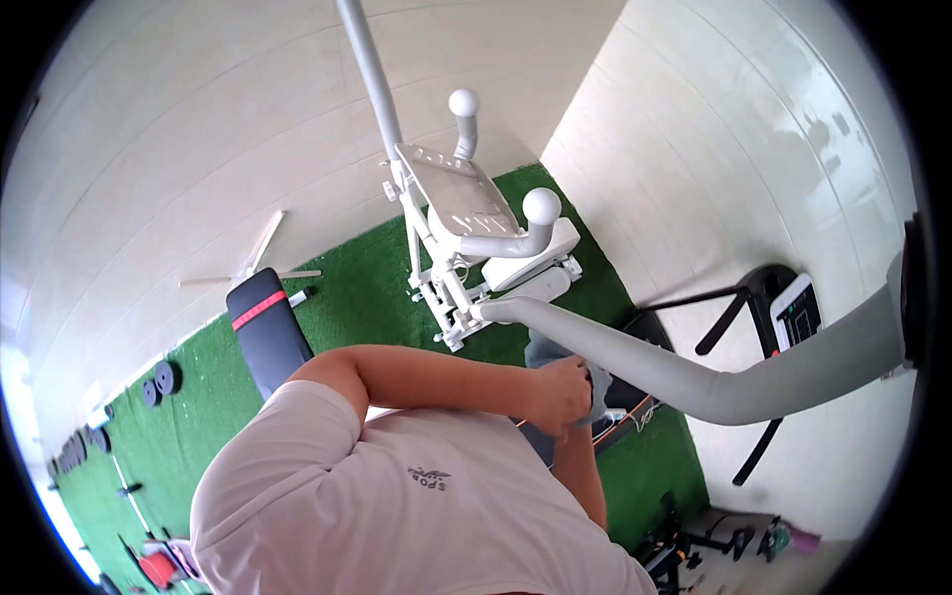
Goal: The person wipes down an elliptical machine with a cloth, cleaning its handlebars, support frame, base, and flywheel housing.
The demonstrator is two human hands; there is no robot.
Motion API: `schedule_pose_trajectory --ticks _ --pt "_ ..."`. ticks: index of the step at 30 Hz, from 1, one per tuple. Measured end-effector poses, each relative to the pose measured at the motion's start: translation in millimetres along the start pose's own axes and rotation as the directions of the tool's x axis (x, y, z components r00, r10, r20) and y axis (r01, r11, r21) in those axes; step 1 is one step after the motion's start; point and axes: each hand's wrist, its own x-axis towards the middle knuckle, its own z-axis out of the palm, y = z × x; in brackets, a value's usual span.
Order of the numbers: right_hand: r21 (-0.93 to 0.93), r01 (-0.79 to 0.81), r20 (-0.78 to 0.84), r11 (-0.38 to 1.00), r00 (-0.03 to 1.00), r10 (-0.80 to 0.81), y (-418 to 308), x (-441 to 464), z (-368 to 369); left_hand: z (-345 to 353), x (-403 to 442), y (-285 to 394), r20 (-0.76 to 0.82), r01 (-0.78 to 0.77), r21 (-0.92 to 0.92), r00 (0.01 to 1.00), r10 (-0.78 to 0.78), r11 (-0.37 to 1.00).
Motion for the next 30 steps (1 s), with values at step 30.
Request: schedule_pose_trajectory --ticks 30 --pt "-0.205 0.327 0.197 0.922 0.937 -0.289 49.9 176.1 75.6 36.1 -193.5 -73.4 -0.240 -0.279 -0.957 0.598 -0.765 0.082"
